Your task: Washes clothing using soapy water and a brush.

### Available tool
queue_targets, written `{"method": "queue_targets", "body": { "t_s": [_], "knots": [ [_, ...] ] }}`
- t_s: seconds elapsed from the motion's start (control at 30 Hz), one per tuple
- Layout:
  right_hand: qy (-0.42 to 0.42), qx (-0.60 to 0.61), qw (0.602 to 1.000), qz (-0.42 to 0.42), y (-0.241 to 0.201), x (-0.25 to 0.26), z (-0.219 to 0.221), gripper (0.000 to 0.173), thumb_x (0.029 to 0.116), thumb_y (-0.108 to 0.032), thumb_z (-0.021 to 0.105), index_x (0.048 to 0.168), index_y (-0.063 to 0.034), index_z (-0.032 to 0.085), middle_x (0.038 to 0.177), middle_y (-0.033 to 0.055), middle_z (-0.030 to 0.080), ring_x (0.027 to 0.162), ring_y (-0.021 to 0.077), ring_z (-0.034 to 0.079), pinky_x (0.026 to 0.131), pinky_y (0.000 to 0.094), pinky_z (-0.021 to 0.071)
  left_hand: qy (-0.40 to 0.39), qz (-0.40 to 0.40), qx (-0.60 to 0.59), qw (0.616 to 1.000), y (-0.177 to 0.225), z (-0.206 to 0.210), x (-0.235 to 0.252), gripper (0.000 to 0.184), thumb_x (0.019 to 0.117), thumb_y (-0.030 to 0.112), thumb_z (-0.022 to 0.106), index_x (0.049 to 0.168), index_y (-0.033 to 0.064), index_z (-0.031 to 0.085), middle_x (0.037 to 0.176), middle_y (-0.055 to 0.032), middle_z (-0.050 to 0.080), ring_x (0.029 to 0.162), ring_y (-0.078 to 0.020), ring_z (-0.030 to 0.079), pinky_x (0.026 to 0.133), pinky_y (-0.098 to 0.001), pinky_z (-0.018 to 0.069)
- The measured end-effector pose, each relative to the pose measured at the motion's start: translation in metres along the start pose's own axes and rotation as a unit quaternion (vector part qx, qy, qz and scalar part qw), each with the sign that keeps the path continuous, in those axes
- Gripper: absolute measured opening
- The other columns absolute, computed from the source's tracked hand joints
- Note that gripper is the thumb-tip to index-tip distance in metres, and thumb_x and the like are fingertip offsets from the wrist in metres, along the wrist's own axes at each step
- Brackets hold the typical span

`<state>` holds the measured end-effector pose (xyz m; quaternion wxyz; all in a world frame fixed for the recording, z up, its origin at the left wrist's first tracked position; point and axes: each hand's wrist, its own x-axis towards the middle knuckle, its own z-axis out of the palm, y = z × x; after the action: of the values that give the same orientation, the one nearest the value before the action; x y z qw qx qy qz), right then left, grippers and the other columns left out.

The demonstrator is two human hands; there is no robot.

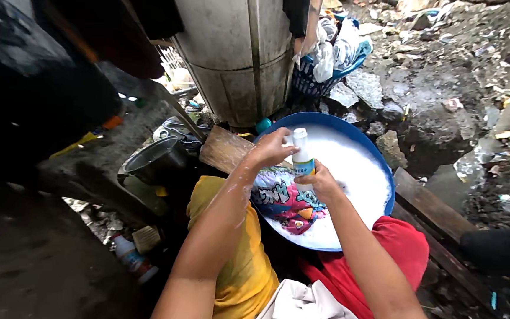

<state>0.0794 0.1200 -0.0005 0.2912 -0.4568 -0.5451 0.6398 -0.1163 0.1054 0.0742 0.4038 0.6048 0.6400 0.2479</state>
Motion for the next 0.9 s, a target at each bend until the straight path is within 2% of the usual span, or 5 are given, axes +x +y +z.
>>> {"method": "queue_targets", "body": {
  "t_s": [0.23,0.4,0.57,0.77,0.9],
  "knots": [
    [-0.066,0.020,0.985,-0.159,-0.055,0.000,0.062,0.067,0.0727,0.005,0.077,0.134,0.0016,0.050,0.113,0.0104,0.067,0.099,0.0119,0.069,0.088,0.0306,0.0601,0.066,0.110,-0.188,0.974,0.028,-0.043,-0.042,0.041,0.1046,0.017,0.058,0.140,-0.0001,0.048,0.120,-0.0126,0.066,0.102,-0.0152,0.068,0.089,-0.0341,0.0588],
    [-0.127,-0.149,0.953,-0.231,-0.070,-0.014,0.069,0.091,0.0863,-0.016,0.077,0.162,-0.0061,0.027,0.154,0.0188,0.047,0.132,0.0271,0.056,0.102,0.0432,0.0540,0.225,0.094,-0.231,0.942,-0.002,-0.084,-0.107,0.035,0.1049,0.018,0.056,0.136,0.0032,0.051,0.120,-0.0070,0.068,0.104,-0.0130,0.069,0.087,-0.0325,0.0605],
    [0.036,-0.181,0.977,-0.102,-0.015,-0.002,-0.010,0.058,0.0996,-0.015,0.065,0.150,0.0002,0.043,0.150,0.0236,0.048,0.130,0.0332,0.057,0.102,0.0504,0.0522,0.407,-0.056,-0.162,0.897,-0.118,-0.089,-0.154,0.047,0.1029,0.021,0.061,0.141,-0.0023,0.049,0.130,-0.0177,0.063,0.120,-0.0209,0.063,0.105,-0.0409,0.0511],
    [0.274,-0.147,0.948,0.069,0.071,0.008,-0.082,0.046,0.1004,-0.007,0.056,0.144,0.0065,0.046,0.127,0.0263,0.059,0.103,0.0274,0.061,0.086,0.0430,0.0517,0.451,-0.269,-0.148,0.838,-0.273,-0.013,-0.156,0.054,0.1022,0.025,0.065,0.146,-0.0022,0.047,0.140,-0.0300,0.055,0.130,-0.0432,0.054,0.109,-0.0597,0.0424],
    [0.305,-0.169,0.928,0.132,0.094,-0.001,-0.104,0.043,0.1018,-0.008,0.055,0.142,0.0055,0.049,0.130,0.0264,0.059,0.106,0.0296,0.059,0.087,0.0473,0.0482,0.419,-0.352,-0.088,0.833,-0.307,0.025,-0.154,0.049,0.1011,0.021,0.066,0.143,-0.0001,0.053,0.136,-0.0280,0.060,0.129,-0.0420,0.057,0.110,-0.0576,0.0427]
  ]
}}
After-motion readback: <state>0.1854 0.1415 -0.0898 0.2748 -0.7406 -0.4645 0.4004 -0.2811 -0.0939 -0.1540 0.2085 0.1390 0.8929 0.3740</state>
